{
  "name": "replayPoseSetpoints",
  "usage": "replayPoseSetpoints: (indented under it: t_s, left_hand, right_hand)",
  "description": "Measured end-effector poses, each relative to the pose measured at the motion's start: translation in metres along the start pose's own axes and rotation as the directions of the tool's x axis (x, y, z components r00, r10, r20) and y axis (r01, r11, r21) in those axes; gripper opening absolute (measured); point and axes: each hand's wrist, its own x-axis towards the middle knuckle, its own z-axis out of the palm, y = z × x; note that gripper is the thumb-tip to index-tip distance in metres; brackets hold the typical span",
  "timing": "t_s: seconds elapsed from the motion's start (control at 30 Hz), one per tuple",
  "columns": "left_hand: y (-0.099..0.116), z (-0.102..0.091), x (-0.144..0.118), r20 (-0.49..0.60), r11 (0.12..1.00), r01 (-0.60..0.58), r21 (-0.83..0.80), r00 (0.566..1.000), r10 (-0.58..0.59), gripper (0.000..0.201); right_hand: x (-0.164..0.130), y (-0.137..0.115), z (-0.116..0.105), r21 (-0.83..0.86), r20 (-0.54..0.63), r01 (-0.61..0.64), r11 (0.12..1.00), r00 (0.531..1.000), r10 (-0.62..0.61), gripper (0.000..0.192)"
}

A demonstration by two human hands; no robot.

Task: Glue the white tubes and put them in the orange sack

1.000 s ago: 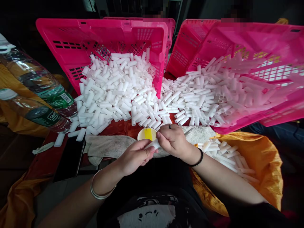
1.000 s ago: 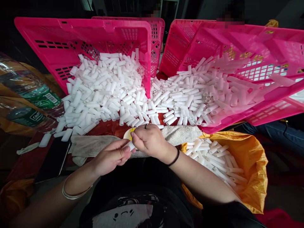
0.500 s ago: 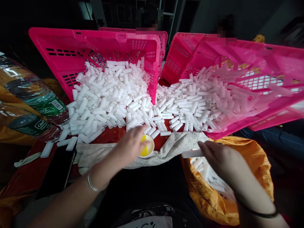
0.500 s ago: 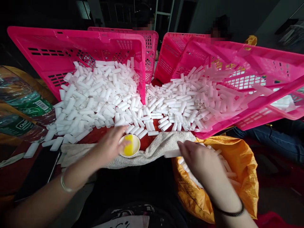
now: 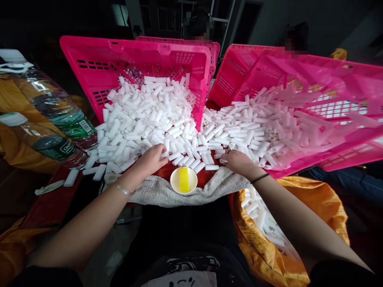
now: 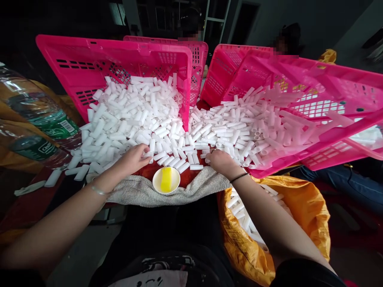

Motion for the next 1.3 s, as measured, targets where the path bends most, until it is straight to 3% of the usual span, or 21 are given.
replayPoseSetpoints:
  t_s: [0.07,0.13,0.23,0.3,0.4,0.5,0.57,0.67,0.77,0.93,1.07,1.23,1.3]
  left_hand:
    - [-0.006,-0.007,-0.028,-0.024,0.98,0.082,-0.181,0.996,-0.088,0.024]
    - [-0.013,-0.011,-0.054,0.002,0.941,0.145,-0.305,0.988,-0.152,0.033]
    - [-0.021,-0.013,-0.081,0.133,0.978,0.128,-0.165,0.985,-0.106,0.035]
    - [-0.024,-0.011,-0.088,0.188,0.997,0.07,0.035,0.979,-0.076,0.034]
    - [-0.023,-0.005,-0.089,0.158,0.987,0.013,0.158,0.987,-0.038,0.031]
    - [-0.011,0.009,-0.086,0.08,0.995,-0.088,0.036,0.993,0.085,0.026]
    - [0.0,0.022,-0.085,0.031,0.987,-0.161,-0.025,0.986,0.162,0.051]
    - [0.014,0.043,-0.081,0.005,0.976,-0.211,-0.054,0.977,0.211,0.084]
    - [0.019,0.056,-0.078,-0.014,0.98,-0.183,-0.072,0.983,0.183,0.091]
    - [0.017,0.059,-0.076,-0.051,0.985,-0.146,-0.092,0.989,0.142,0.087]
    - [0.016,0.056,-0.078,-0.053,0.982,-0.145,-0.124,0.989,0.14,0.086]
    - [0.016,0.054,-0.078,-0.038,0.98,-0.127,-0.153,0.992,0.122,0.086]
    - [0.015,0.054,-0.078,-0.032,0.979,-0.127,-0.16,0.992,0.124,0.086]
  right_hand:
    - [-0.01,-0.01,-0.003,0.167,-0.119,-0.012,0.986,0.992,0.032,0.015]
    - [-0.023,-0.028,-0.003,0.479,-0.235,0.06,0.876,0.97,0.062,0.016]
    - [-0.038,-0.064,0.005,0.798,-0.196,0.178,0.576,0.98,-0.031,0.011]
    - [-0.041,-0.084,0.014,0.838,-0.148,0.176,0.516,0.984,-0.096,0.011]
    - [-0.042,-0.103,0.03,0.77,-0.228,0.246,0.589,0.968,-0.107,0.021]
    - [-0.042,-0.11,0.042,0.645,-0.365,0.393,0.655,0.912,-0.188,0.018]
    - [-0.044,-0.11,0.045,0.603,-0.401,0.442,0.664,0.888,-0.227,0.019]
    - [-0.047,-0.11,0.047,0.703,-0.31,0.348,0.62,0.935,-0.174,0.025]
    - [-0.049,-0.112,0.049,0.781,-0.228,0.231,0.581,0.97,-0.079,0.024]
    - [-0.05,-0.116,0.058,0.712,-0.4,0.386,0.586,0.909,-0.113,0.013]
    - [-0.052,-0.119,0.061,0.811,-0.314,0.262,0.524,0.949,0.011,0.017]
    - [-0.055,-0.118,0.061,0.62,-0.487,0.441,0.649,0.865,-0.122,0.015]
    - [-0.055,-0.118,0.062,0.684,-0.453,0.398,0.612,0.889,-0.072,0.017]
